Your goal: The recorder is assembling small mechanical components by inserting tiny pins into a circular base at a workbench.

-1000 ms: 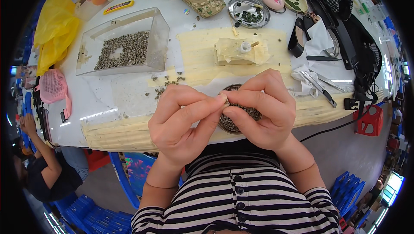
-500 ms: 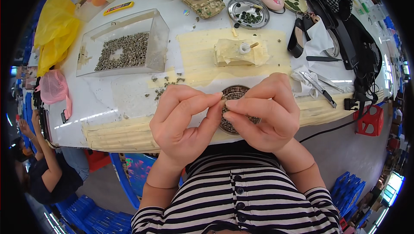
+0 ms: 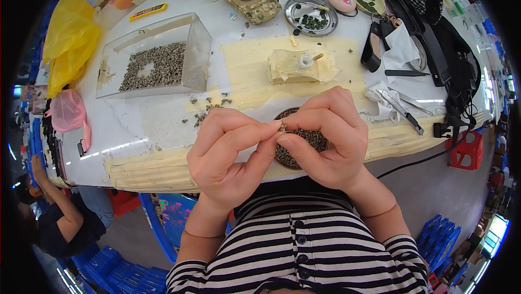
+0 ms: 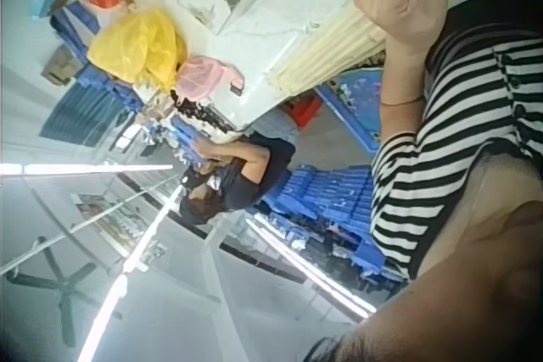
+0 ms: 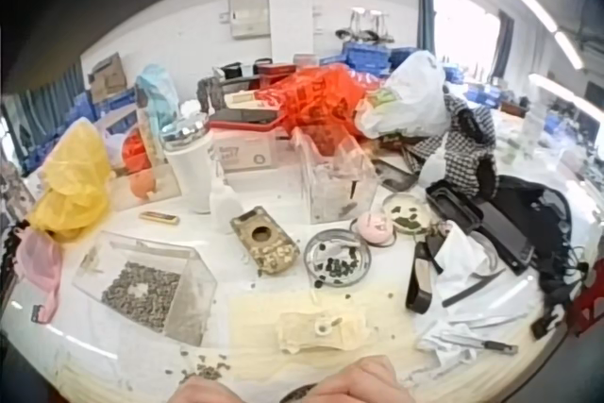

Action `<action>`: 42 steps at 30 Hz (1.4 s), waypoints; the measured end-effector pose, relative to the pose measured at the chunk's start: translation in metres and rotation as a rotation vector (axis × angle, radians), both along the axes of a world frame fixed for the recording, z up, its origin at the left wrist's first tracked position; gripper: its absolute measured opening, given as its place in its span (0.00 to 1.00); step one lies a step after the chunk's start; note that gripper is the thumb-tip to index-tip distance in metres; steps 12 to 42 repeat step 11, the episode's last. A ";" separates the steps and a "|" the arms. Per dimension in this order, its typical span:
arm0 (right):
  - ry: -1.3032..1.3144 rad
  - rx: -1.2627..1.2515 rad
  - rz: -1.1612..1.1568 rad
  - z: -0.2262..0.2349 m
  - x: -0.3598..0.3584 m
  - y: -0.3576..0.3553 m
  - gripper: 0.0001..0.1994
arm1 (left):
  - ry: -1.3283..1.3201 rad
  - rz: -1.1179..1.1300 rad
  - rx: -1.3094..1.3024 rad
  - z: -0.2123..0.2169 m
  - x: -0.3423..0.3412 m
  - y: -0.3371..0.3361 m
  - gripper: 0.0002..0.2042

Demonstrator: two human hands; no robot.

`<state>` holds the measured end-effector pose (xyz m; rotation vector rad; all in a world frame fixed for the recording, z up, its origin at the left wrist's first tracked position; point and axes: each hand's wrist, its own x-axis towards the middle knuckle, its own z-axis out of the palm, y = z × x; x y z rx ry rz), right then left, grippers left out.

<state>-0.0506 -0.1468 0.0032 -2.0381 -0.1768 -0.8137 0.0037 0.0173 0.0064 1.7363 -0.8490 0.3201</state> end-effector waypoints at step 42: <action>-0.116 -0.064 -0.027 -0.004 -0.002 -0.002 0.14 | 0.038 0.041 0.024 0.000 -0.002 -0.003 0.13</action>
